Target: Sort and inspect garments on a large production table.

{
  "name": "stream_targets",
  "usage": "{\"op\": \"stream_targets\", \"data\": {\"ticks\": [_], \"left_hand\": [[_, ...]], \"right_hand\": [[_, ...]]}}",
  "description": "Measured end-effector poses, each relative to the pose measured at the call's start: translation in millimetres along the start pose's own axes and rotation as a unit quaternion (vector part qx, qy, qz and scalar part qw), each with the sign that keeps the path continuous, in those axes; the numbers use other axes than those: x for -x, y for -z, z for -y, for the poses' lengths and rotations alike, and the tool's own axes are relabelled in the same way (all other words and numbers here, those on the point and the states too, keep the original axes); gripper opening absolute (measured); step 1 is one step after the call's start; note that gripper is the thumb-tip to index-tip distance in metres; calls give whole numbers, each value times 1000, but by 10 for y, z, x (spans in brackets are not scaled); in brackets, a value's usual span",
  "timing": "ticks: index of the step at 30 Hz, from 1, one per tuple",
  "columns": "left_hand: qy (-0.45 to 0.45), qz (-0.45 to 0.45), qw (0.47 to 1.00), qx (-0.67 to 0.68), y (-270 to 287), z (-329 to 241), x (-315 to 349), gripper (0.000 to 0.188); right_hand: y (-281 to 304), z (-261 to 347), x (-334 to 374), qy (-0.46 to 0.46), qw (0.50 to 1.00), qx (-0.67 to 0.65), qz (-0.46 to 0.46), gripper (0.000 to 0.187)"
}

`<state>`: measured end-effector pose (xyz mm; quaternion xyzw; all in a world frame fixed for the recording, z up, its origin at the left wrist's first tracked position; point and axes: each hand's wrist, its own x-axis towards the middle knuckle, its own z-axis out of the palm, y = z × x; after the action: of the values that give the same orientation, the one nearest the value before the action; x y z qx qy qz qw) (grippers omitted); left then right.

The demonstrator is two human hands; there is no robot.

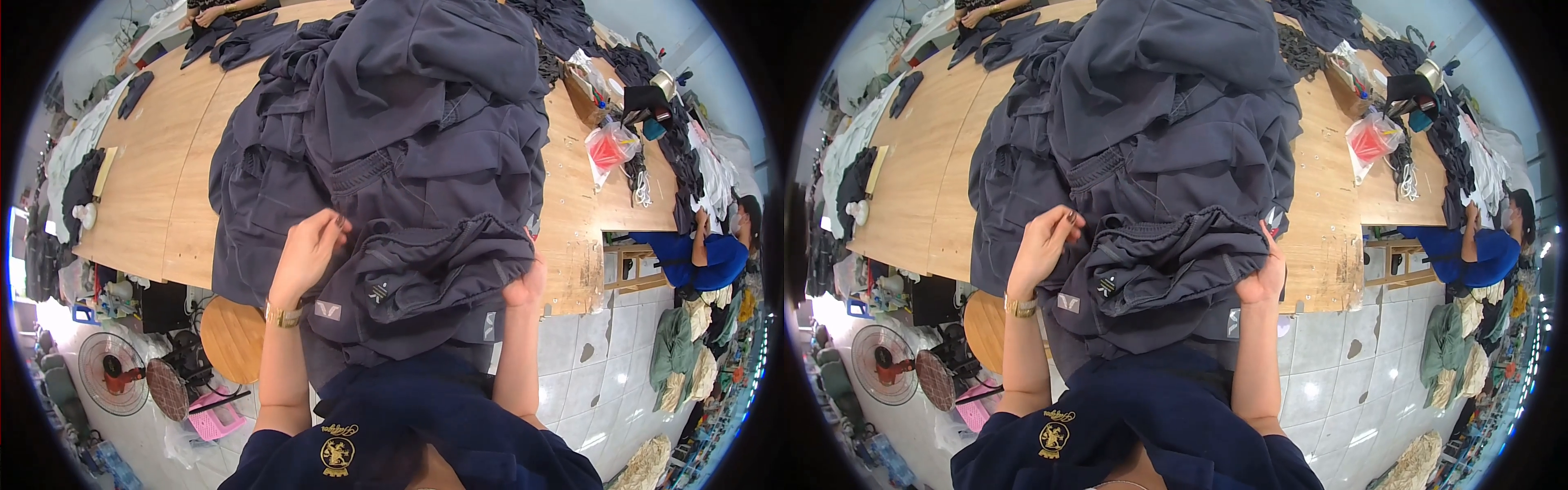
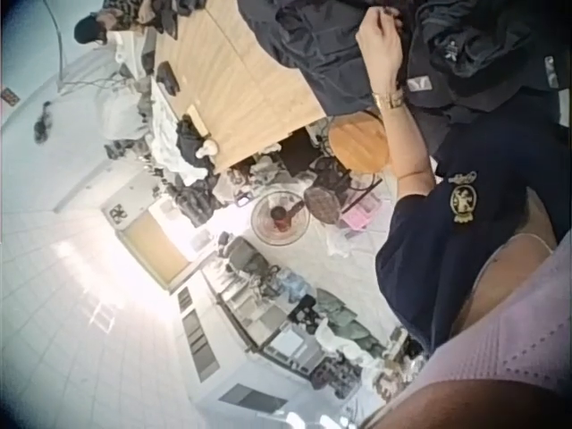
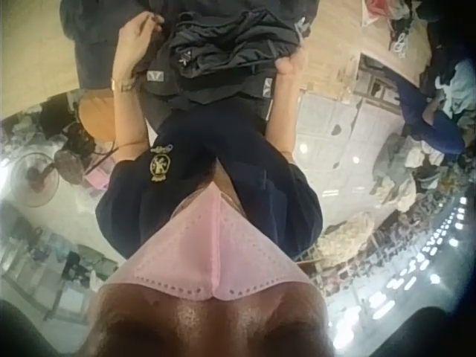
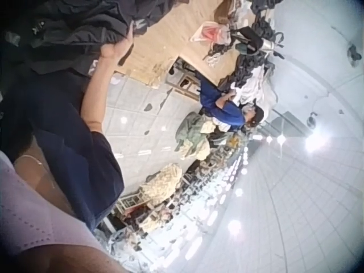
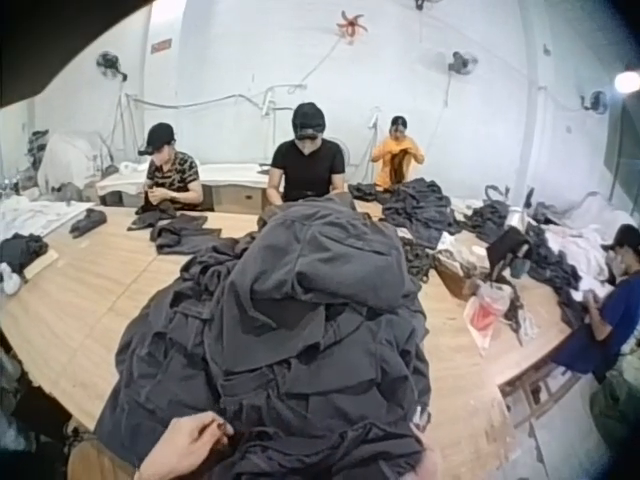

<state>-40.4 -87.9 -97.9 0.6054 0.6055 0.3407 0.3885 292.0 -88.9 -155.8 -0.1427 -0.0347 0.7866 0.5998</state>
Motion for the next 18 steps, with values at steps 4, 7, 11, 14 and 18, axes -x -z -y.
{"op": "stream_targets", "data": {"ticks": [4,7,11,14,18], "left_hand": [[141,31,982,118,-99,242,413,23],[208,79,966,130,-235,212,560,26],[158,85,974,137,-444,248,573,28],[163,140,900,380,-556,108,529,28],[109,173,844,495,-694,83,435,19]], "right_hand": [[-43,-16,-2,-7,1000,-22,17,37],[-23,-8,-12,-13,1000,-15,16,37],[-43,-15,-5,-14,999,-9,27,37],[0,-4,2,-7,999,-5,43,36],[124,12,4,24,999,9,23,35]]}}
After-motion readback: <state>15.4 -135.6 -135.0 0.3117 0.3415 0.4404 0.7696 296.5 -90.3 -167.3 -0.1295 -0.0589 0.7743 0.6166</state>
